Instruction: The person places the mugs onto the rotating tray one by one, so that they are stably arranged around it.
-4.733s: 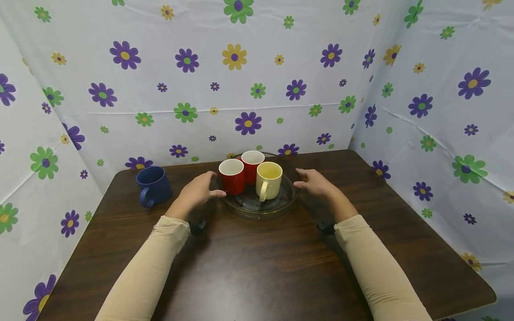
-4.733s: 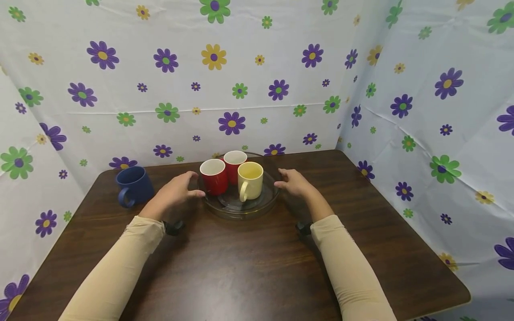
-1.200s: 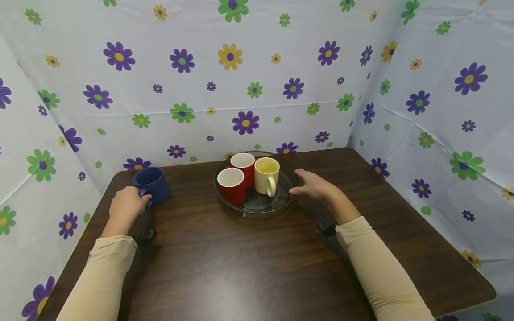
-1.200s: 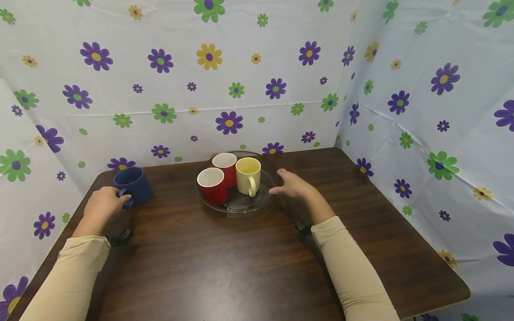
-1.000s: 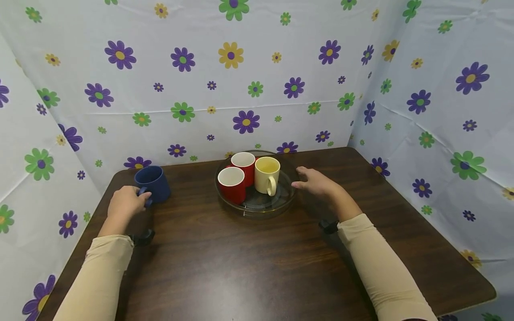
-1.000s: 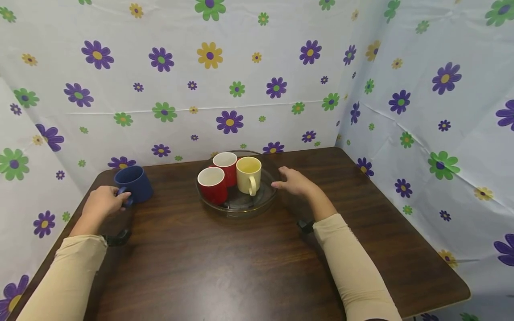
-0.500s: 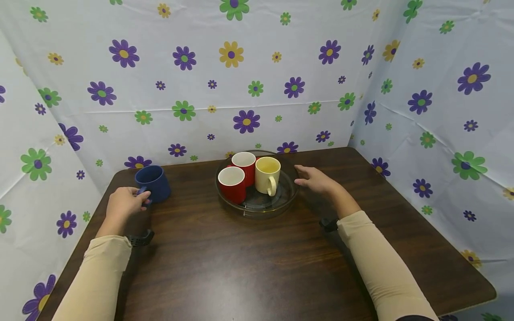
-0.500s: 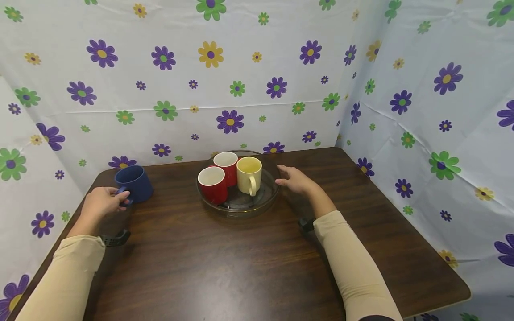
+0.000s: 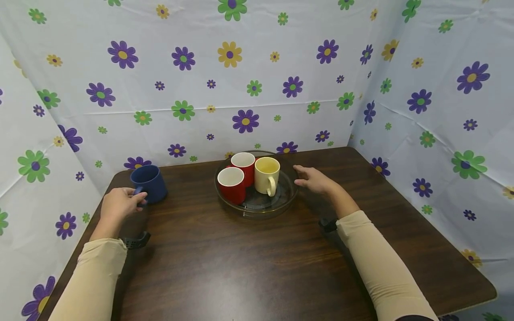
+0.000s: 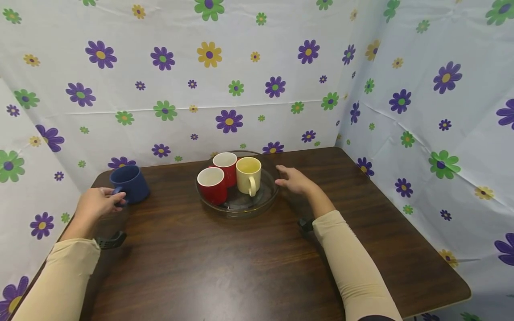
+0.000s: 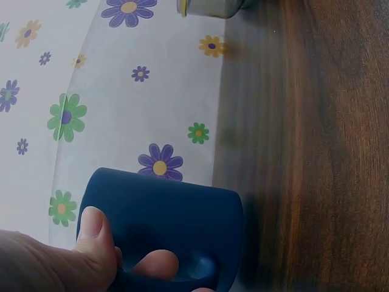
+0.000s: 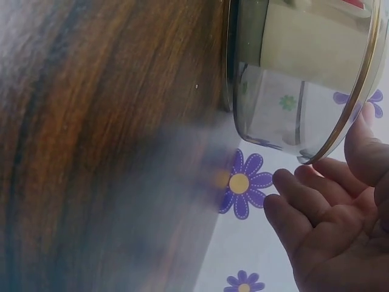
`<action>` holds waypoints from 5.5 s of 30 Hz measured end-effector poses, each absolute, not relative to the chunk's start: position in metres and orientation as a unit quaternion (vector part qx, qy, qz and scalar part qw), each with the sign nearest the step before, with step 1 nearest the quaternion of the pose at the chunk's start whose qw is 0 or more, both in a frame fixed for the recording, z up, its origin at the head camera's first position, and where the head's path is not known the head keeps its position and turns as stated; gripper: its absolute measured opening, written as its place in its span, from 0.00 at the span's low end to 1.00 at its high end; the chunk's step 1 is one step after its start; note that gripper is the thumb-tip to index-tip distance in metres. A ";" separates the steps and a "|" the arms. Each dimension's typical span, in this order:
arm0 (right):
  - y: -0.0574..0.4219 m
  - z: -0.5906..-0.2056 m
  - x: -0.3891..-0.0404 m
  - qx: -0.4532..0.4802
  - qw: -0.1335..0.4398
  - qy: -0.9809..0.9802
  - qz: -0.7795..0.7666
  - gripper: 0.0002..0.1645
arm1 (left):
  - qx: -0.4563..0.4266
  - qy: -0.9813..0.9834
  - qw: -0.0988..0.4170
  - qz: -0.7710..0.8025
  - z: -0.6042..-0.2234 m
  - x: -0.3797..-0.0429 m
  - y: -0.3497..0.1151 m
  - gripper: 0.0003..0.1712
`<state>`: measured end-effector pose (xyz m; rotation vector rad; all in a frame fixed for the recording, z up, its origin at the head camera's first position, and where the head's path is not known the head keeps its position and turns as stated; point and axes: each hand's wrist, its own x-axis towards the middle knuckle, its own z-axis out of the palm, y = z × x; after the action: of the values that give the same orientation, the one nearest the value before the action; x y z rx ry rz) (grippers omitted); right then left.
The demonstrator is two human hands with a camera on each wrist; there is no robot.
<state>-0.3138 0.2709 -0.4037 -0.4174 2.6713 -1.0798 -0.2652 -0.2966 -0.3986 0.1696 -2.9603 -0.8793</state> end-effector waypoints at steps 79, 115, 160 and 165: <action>0.266 -0.391 -0.308 -0.136 0.079 0.935 -0.319 0.36 | -0.033 -0.954 0.032 -0.298 -0.369 -0.257 -0.286 0.23; 0.267 -0.401 -0.313 -0.156 0.060 0.934 -0.314 0.37 | -0.051 -0.951 0.026 -0.303 -0.357 -0.256 -0.276 0.24; 0.267 -0.401 -0.312 -0.163 0.056 0.936 -0.308 0.36 | -0.097 -0.948 0.035 -0.302 -0.344 -0.251 -0.254 0.21; 0.266 -0.401 -0.312 -0.166 0.053 0.936 -0.307 0.35 | -0.099 -0.948 0.037 -0.301 -0.341 -0.251 -0.252 0.21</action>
<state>-0.3121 0.2663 -0.4005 -0.5034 2.8440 -0.9340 -0.2514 -0.2516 -0.3414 -0.3053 -2.9095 -0.9233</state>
